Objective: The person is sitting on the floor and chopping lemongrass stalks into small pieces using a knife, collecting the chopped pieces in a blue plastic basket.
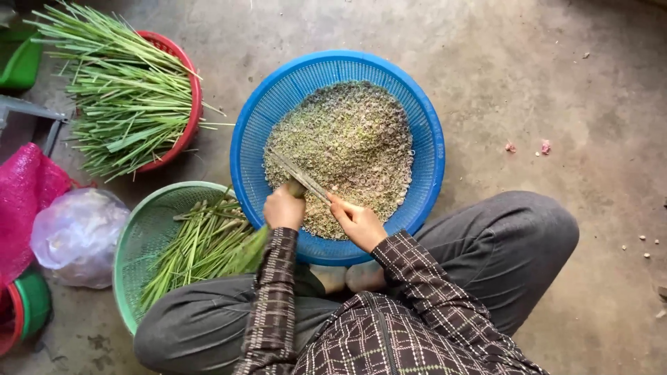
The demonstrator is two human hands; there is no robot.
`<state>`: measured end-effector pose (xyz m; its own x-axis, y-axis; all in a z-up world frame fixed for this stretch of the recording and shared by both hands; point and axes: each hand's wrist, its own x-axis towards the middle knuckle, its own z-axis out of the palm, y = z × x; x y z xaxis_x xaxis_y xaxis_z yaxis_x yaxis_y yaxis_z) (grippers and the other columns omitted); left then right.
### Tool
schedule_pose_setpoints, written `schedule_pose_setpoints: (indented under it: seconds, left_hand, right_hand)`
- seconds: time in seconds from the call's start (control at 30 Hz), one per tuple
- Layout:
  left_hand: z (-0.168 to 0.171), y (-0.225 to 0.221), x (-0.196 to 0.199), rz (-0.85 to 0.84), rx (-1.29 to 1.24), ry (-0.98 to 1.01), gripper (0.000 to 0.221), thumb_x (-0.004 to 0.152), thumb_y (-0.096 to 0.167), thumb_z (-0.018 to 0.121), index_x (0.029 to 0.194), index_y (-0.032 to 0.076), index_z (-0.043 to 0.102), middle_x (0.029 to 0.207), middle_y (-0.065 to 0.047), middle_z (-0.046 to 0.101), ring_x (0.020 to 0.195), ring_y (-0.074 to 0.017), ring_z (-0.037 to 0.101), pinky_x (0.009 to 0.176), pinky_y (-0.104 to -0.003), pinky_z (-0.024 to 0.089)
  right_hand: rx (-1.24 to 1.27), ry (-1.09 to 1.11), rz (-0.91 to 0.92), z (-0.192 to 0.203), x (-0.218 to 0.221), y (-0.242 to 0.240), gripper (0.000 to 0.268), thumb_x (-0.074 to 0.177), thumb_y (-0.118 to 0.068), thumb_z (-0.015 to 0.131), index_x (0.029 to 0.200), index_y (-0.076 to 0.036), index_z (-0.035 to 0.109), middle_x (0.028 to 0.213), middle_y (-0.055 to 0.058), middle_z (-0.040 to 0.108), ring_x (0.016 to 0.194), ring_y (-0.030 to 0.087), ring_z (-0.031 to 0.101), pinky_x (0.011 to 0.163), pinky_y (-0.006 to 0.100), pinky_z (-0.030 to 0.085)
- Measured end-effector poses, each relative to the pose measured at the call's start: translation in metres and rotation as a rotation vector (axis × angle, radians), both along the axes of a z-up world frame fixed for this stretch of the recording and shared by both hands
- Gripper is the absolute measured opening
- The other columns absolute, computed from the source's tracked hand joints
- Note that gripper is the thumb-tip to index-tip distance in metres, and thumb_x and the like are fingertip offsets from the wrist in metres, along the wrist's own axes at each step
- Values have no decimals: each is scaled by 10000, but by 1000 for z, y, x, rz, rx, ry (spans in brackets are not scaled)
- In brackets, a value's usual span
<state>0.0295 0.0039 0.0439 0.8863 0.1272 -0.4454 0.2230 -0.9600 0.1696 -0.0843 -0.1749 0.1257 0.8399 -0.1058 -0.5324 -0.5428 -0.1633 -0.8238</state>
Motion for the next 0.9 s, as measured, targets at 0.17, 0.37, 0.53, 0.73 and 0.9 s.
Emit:
schedule_pose_setpoints:
  seconds: [0.17, 0.37, 0.53, 0.73, 0.9]
  left_hand:
    - [4, -21, -24, -124, -31, 50, 374, 836, 255, 616, 1178, 198, 757, 977, -207, 769, 1029, -447, 732, 917, -545, 584]
    - [0, -19, -32, -156, -48, 97, 386, 874, 246, 614, 1238, 191, 729, 1006, -214, 762, 1054, -448, 722, 925, -555, 572]
    - [-7, -10, -20, -112, -31, 30, 390, 866, 248, 623, 1234, 164, 721, 1031, -216, 757, 1074, -454, 711, 937, -573, 561]
    - [36, -20, -9, -27, -213, 50, 402, 890, 254, 646, 1283, 208, 716, 1105, -215, 756, 1156, -434, 684, 1014, -533, 533]
    - [4, 15, 14, 134, -281, -45, 352, 887, 201, 538, 1170, 191, 746, 1010, -140, 779, 1097, -409, 700, 968, -541, 549]
  right_hand:
    - [54, -33, -30, -44, 26, 1, 405, 1024, -523, 510, 1363, -356, 654, 906, 42, 679, 898, 252, 652, 843, 391, 549]
    - [74, -22, -50, -27, 15, 4, 394, 1029, -514, 512, 1339, -335, 677, 890, 75, 712, 913, 273, 690, 859, 399, 550]
    - [69, -58, -14, -28, 14, 0, 446, 1043, -490, 490, 1367, -244, 671, 1319, 62, 697, 1280, 327, 599, 1125, 473, 448]
    - [99, 17, -154, -72, 16, 2, 534, 1041, -609, 487, 1370, -223, 656, 579, 92, 687, 478, 232, 676, 519, 339, 601]
    - [-195, -222, 84, -5, -2, 16, 469, 1027, -454, 474, 1458, -296, 572, 1290, 131, 692, 1102, 405, 668, 981, 571, 517]
